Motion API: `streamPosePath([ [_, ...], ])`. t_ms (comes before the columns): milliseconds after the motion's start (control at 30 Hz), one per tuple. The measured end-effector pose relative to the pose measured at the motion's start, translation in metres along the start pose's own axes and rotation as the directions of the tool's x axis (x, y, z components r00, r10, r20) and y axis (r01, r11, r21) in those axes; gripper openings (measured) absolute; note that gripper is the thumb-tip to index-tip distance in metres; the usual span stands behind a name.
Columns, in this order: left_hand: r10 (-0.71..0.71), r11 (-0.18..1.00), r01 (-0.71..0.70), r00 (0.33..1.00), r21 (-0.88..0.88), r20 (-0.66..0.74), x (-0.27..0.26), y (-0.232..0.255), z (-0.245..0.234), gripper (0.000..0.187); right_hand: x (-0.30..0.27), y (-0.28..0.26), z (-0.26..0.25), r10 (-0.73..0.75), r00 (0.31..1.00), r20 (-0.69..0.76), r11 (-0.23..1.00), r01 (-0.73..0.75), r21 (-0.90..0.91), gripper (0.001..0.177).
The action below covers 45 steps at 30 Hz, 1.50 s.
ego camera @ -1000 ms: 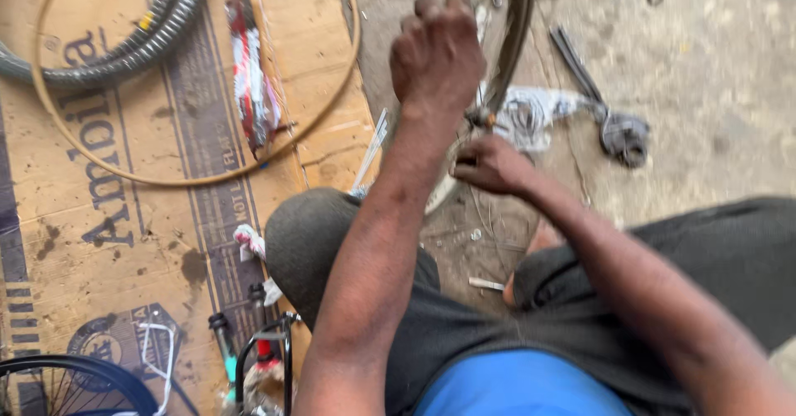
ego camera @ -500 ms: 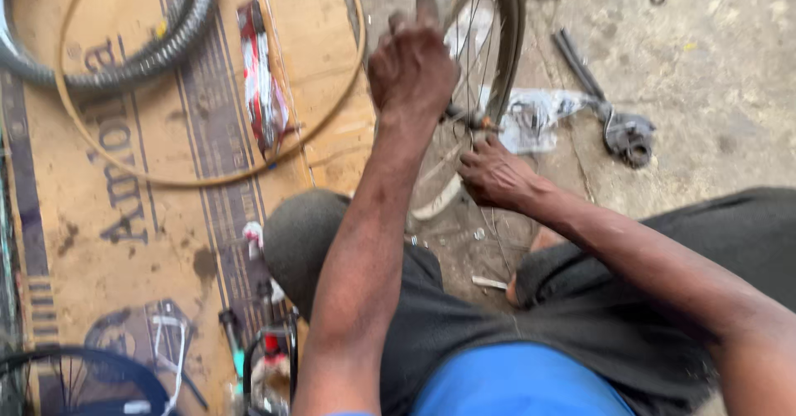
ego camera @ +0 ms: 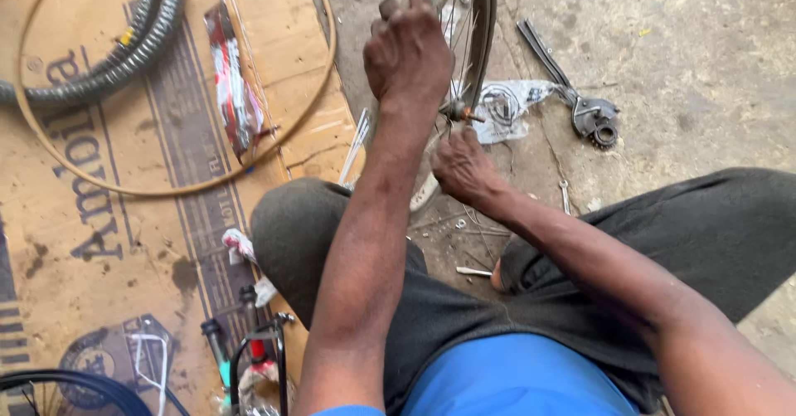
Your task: The person sits on the floor and works on a bicycle wheel, repeatedly tightening the spokes with a spoke wrench. They rotate the wheel to access different spokes and adjust the hub area. Tools and spare parts are scattered on the floor around them.
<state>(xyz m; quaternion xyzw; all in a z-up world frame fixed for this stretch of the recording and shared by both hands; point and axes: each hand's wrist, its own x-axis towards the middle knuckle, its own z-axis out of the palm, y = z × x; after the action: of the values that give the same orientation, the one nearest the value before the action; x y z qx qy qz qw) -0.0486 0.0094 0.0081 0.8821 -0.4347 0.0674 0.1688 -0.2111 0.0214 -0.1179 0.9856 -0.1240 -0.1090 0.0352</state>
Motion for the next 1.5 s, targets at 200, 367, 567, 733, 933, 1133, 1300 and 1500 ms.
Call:
streamPosePath([
  [200,0.042,0.994,-0.028,0.990,0.107,-0.131,-0.007,-0.001,0.005,0.062,-0.011,0.008,0.008,-0.071,0.997,0.042,0.997,0.072,-0.033,0.016],
  [367,0.190,0.978,-0.177,0.975,0.113,-0.113,0.008,-0.006,0.002,0.048,-0.013,0.041,-0.016,-0.148,0.989,0.027,0.964,0.138,0.226,0.015],
  [567,0.195,0.979,-0.189,0.978,0.079,-0.073,0.007,0.009,0.009,0.046,-0.003,0.038,-0.008,0.487,0.812,0.320,-0.322,-0.173,0.931,0.033],
  [733,0.287,0.957,-0.279,0.947,0.073,-0.142,0.012,0.006,0.007,0.053,-0.017,0.056,-0.036,0.433,0.671,0.602,-0.860,0.106,0.499,0.035],
  [933,0.296,0.955,-0.293,0.947,0.042,-0.127,0.011,0.017,0.002,0.050,-0.018,0.079,-0.031,0.500,0.722,0.478,-0.594,-0.116,0.796,0.028],
  [1133,0.316,0.948,-0.291,0.906,0.129,-0.282,0.028,-0.002,0.012,0.053,-0.041,0.016,-0.015,-0.174,0.982,-0.074,0.947,0.188,0.259,0.023],
  [1300,0.159,0.986,-0.161,0.986,0.040,0.058,0.038,-0.033,0.016,0.020,-0.064,-0.037,0.051,-0.121,0.964,0.235,0.799,-0.045,0.600,0.011],
  [1500,0.091,0.992,-0.086,0.994,0.088,-0.058,0.039,-0.030,0.019,0.042,-0.016,0.007,0.102,0.445,0.853,0.273,0.463,-0.480,0.745,0.028],
])
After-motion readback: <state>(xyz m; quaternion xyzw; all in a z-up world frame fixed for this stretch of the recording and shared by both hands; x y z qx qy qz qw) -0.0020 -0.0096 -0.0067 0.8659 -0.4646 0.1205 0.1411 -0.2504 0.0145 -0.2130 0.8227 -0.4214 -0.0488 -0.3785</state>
